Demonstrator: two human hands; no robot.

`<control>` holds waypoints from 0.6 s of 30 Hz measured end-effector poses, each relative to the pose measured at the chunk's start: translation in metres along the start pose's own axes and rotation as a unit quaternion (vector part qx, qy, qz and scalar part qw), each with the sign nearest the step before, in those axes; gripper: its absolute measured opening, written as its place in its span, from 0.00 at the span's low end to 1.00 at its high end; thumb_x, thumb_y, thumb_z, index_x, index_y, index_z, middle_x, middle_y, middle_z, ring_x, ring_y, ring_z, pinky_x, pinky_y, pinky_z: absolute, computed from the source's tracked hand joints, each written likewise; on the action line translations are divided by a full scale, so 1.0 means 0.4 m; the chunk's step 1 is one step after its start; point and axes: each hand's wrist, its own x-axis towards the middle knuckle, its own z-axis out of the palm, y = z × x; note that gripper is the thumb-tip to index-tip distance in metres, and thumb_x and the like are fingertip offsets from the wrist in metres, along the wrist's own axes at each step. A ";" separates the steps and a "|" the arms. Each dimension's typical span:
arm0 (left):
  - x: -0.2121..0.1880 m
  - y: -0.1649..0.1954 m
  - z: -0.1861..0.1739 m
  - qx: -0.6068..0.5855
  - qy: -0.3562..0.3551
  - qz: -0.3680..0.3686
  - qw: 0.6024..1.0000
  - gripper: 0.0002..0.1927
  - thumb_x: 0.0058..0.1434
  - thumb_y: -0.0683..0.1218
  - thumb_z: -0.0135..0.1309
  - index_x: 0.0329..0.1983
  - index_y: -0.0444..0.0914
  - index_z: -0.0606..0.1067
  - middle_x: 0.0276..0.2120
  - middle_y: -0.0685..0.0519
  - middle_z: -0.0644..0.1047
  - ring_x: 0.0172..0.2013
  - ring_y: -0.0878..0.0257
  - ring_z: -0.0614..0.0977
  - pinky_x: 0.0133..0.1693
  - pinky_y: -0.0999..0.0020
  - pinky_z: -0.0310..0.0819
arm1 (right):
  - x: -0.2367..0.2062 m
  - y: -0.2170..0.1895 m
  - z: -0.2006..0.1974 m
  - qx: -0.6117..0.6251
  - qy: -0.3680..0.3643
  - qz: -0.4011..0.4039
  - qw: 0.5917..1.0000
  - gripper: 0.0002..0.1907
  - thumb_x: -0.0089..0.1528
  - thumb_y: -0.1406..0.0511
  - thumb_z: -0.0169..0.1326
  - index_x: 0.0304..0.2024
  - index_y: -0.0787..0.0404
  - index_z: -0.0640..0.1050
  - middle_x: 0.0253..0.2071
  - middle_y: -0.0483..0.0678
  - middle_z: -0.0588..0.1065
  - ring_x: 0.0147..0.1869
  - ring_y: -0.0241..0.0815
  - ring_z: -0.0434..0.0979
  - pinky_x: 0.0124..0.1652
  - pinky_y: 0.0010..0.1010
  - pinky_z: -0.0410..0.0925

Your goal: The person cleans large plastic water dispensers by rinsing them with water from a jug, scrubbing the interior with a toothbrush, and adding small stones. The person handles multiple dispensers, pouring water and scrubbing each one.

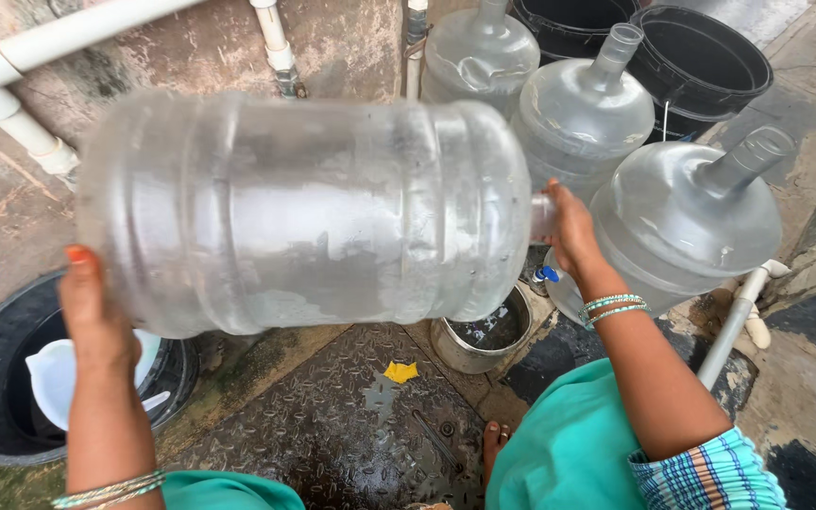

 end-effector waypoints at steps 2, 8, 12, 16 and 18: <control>-0.004 -0.036 0.011 0.128 0.022 -0.047 0.990 0.55 0.55 0.77 0.53 0.68 0.29 0.67 0.58 0.38 0.74 0.56 0.48 0.77 0.56 0.54 0.68 | 0.001 0.044 -0.014 -0.055 -0.017 0.054 0.997 0.30 0.66 0.45 0.44 0.52 0.65 0.73 0.43 0.52 0.78 0.41 0.42 0.80 0.34 0.35 0.76; -0.035 -0.016 0.029 0.338 0.052 -0.231 0.911 0.47 0.49 0.72 0.62 0.48 0.24 0.80 0.47 0.34 0.80 0.47 0.49 0.82 0.52 0.60 0.71 | -0.007 0.081 -0.051 -0.223 -0.029 0.179 0.958 0.33 0.69 0.46 0.41 0.53 0.71 0.72 0.39 0.61 0.78 0.34 0.51 0.76 0.29 0.36 0.70; -0.044 0.023 0.021 0.223 0.035 -0.107 0.968 0.44 0.52 0.69 0.64 0.53 0.26 0.79 0.44 0.39 0.81 0.43 0.53 0.82 0.50 0.61 0.74 | -0.025 0.012 -0.056 -0.143 -0.031 0.011 0.989 0.28 0.70 0.46 0.42 0.49 0.66 0.74 0.39 0.55 0.76 0.36 0.45 0.75 0.29 0.34 0.69; -0.025 0.041 -0.003 -0.097 -0.014 0.052 0.994 0.42 0.61 0.67 0.65 0.62 0.30 0.71 0.46 0.48 0.78 0.43 0.59 0.79 0.48 0.65 0.73 | -0.054 -0.062 -0.063 0.083 -0.086 -0.114 0.986 0.15 0.70 0.53 0.46 0.47 0.56 0.74 0.45 0.45 0.76 0.48 0.39 0.78 0.46 0.35 0.74; -0.015 0.040 -0.001 -0.085 -0.018 0.080 0.993 0.41 0.63 0.68 0.62 0.63 0.32 0.70 0.47 0.49 0.78 0.45 0.58 0.80 0.50 0.64 0.73 | -0.057 -0.072 -0.055 0.140 -0.055 -0.082 0.985 0.12 0.69 0.56 0.46 0.46 0.54 0.74 0.45 0.44 0.76 0.49 0.40 0.79 0.46 0.37 0.74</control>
